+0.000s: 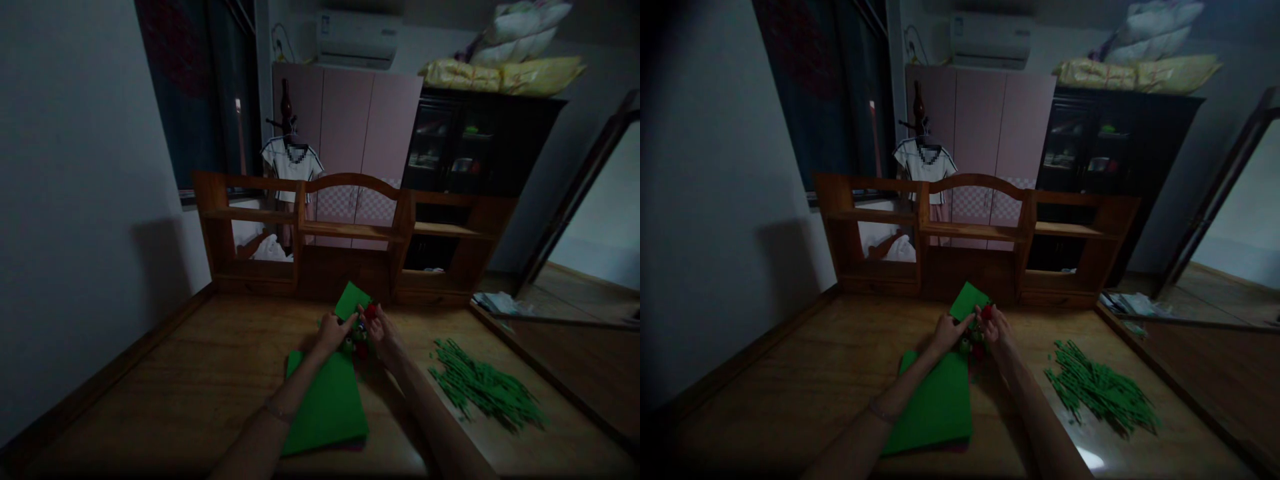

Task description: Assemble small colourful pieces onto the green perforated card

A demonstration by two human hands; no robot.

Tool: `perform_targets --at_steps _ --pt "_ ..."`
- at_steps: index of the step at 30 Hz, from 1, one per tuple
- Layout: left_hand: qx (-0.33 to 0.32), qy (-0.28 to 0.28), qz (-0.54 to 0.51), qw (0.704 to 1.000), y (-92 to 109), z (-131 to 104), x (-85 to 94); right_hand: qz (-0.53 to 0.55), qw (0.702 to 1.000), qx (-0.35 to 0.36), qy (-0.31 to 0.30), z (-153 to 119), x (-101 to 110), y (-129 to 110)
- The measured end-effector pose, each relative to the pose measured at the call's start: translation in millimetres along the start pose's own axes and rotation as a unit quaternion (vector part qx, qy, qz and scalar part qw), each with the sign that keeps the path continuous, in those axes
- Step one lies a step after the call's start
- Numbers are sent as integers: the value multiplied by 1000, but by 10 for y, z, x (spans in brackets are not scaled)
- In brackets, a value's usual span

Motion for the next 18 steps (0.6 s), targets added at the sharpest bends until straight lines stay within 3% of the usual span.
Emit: perform_targets --at_steps 4,11,15,18 --pt "-38 2 16 999 35 2 26 -33 999 11 11 5 51 14" --pt "4 30 0 1000 -39 48 55 -179 979 84 46 -41 29 -17" --pt "2 38 -35 999 -80 57 43 -276 952 129 35 -95 -23 -34" --pt "-20 56 -58 997 -79 53 33 -351 912 214 9 -168 -69 -49"
Point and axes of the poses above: each hand's wrist, its own z-axis towards the middle knuckle, its own x-axis out of the back of the hand, y = z × x, the point moved 2 cm from there along z, towards the middle knuckle, and after that the axes turned 15 degrees about y, right-handed, at the moved point
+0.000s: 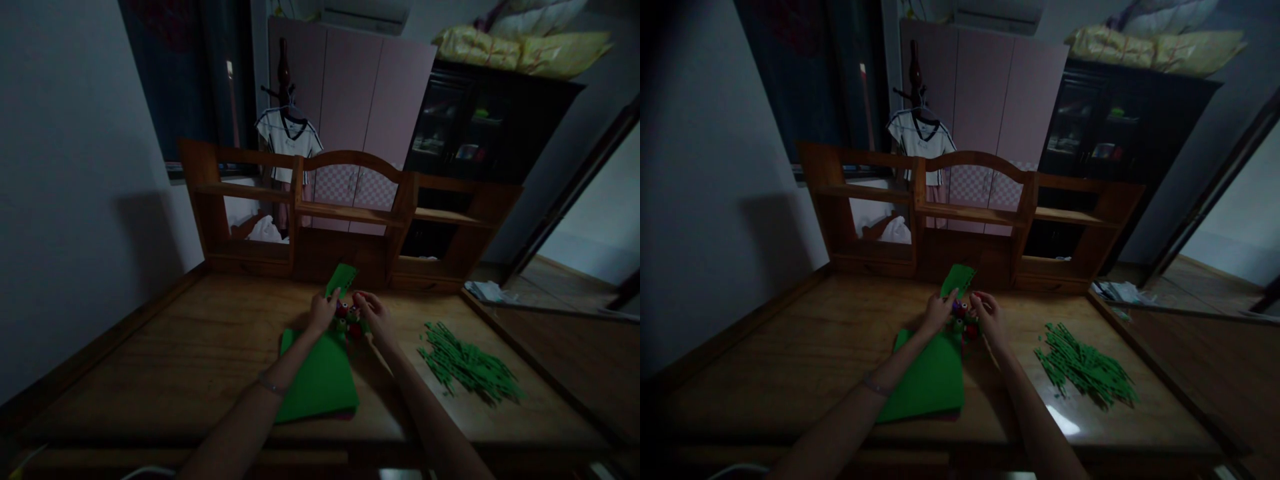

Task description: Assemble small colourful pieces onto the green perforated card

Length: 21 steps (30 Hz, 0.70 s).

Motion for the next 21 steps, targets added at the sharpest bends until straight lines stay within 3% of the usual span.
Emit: perform_targets --at_steps 4,7,13,21 --pt "-4 5 2 1000 17 -11 -5 -104 985 139 8 -84 -12 -77" --pt "-11 7 22 1000 37 -16 4 -145 973 180 -4 -112 -21 -96" --pt "-41 0 48 998 113 -43 38 -172 964 202 -1 -107 -8 -117" --pt "-56 -11 67 996 275 -89 95 -148 975 165 -2 -121 -6 -116"
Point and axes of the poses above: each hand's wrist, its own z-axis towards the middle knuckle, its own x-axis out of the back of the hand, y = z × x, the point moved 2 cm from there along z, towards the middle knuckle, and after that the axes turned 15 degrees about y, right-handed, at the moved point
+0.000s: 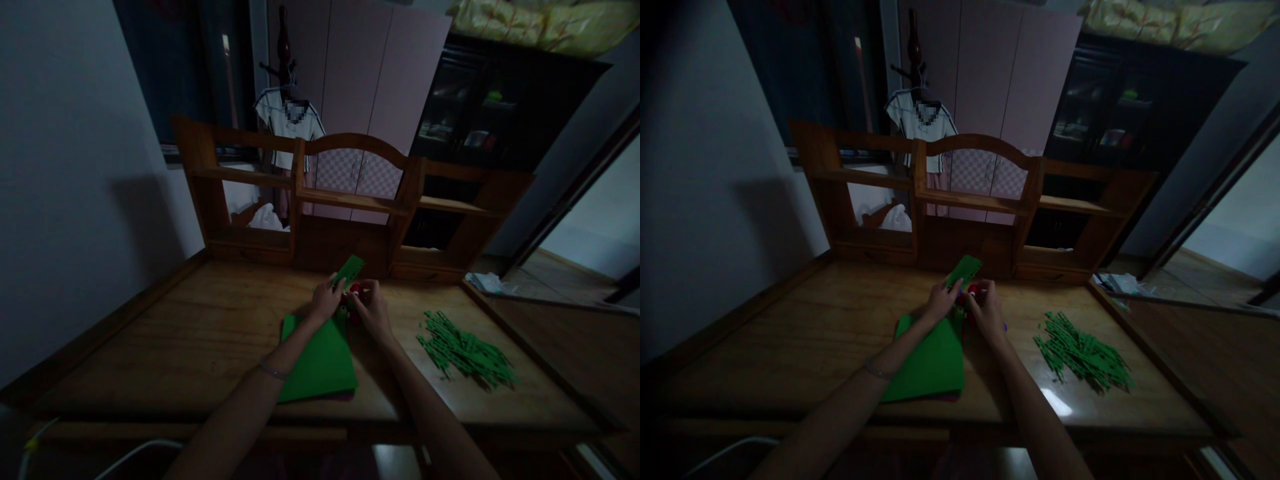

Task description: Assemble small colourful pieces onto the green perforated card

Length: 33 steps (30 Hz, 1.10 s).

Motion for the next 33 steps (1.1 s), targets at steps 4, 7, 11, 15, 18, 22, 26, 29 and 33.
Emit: perform_targets --at_steps 4,7,11,15,18,22,26,29,33 --pt "-2 -8 -1 1000 28 -6 16 0 1000 -1 3 7 12 -27" --pt "7 -10 10 1000 9 -2 6 -4 1000 -2 -6 8 7 -35" --pt "-4 -18 6 1000 -29 -1 -23 -19 1000 -1 -12 3 4 -31" --pt "-5 -17 4 1000 -53 -8 -35 -12 1000 -10 -20 2 7 -33" --pt "-16 -12 12 1000 -57 -11 -36 2 999 -25 -20 2 10 -33" --pt "-33 -8 17 999 -76 -8 -48 8 999 -27 -19 -2 8 -28" --pt "-32 -15 16 999 -97 -3 -60 6 1000 -16 -20 -4 2 -28" --pt "-27 -19 18 999 -91 -1 -52 -7 1000 -9 -14 0 6 -40" --pt "-19 -30 27 999 -73 -7 -36 -25 1000 5 -7 9 25 -69"
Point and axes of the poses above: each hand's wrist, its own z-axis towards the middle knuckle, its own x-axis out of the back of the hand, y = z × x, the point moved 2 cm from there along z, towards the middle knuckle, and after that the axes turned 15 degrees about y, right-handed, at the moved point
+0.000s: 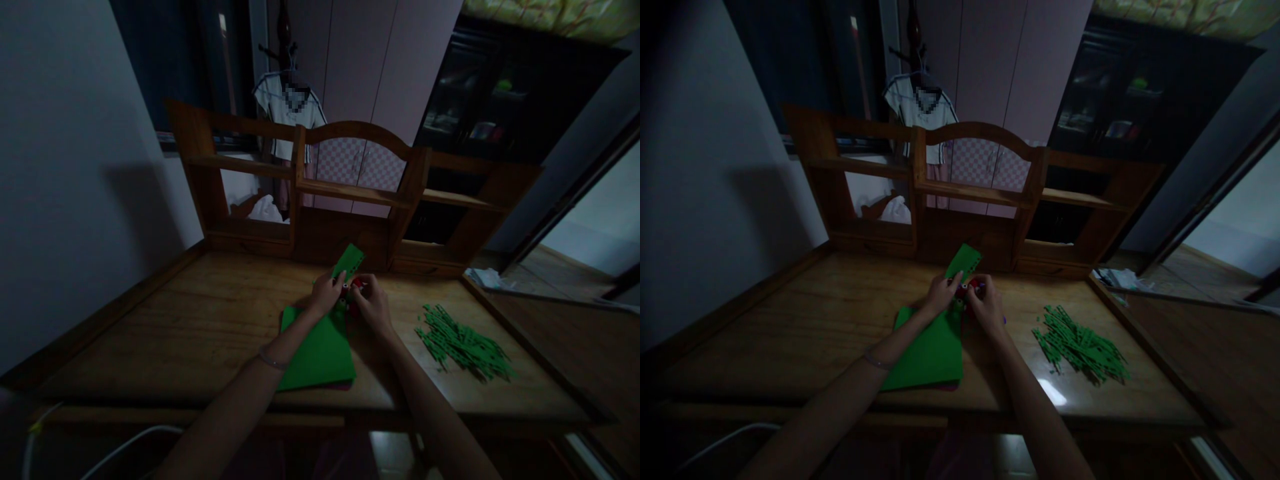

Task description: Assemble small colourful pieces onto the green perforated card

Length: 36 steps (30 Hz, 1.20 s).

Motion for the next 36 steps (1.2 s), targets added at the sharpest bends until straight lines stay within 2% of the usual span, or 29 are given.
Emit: perform_targets --at_steps 4,14,21,24,27,30,33,36 --pt "2 4 -2 1000 12 -2 8 -14 1000 1 11 8 19 -3" --pt "-1 -5 9 1000 1 6 -4 1 1000 2 -11 -11 -10 7" --pt "64 3 -38 997 -17 19 3 10 1000 2 -17 -21 -22 6" --pt "102 20 -73 992 -42 33 10 -16 1000 15 -11 -13 -27 39" --pt "128 35 -73 988 -78 47 5 -57 997 44 21 45 39 79" --pt "135 36 -63 988 -106 52 -11 -110 989 80 51 136 165 147" --pt "130 28 -77 988 -116 48 -25 -154 982 84 71 192 259 278" --pt "127 28 -80 988 -114 41 -23 -209 972 74 80 176 261 438"
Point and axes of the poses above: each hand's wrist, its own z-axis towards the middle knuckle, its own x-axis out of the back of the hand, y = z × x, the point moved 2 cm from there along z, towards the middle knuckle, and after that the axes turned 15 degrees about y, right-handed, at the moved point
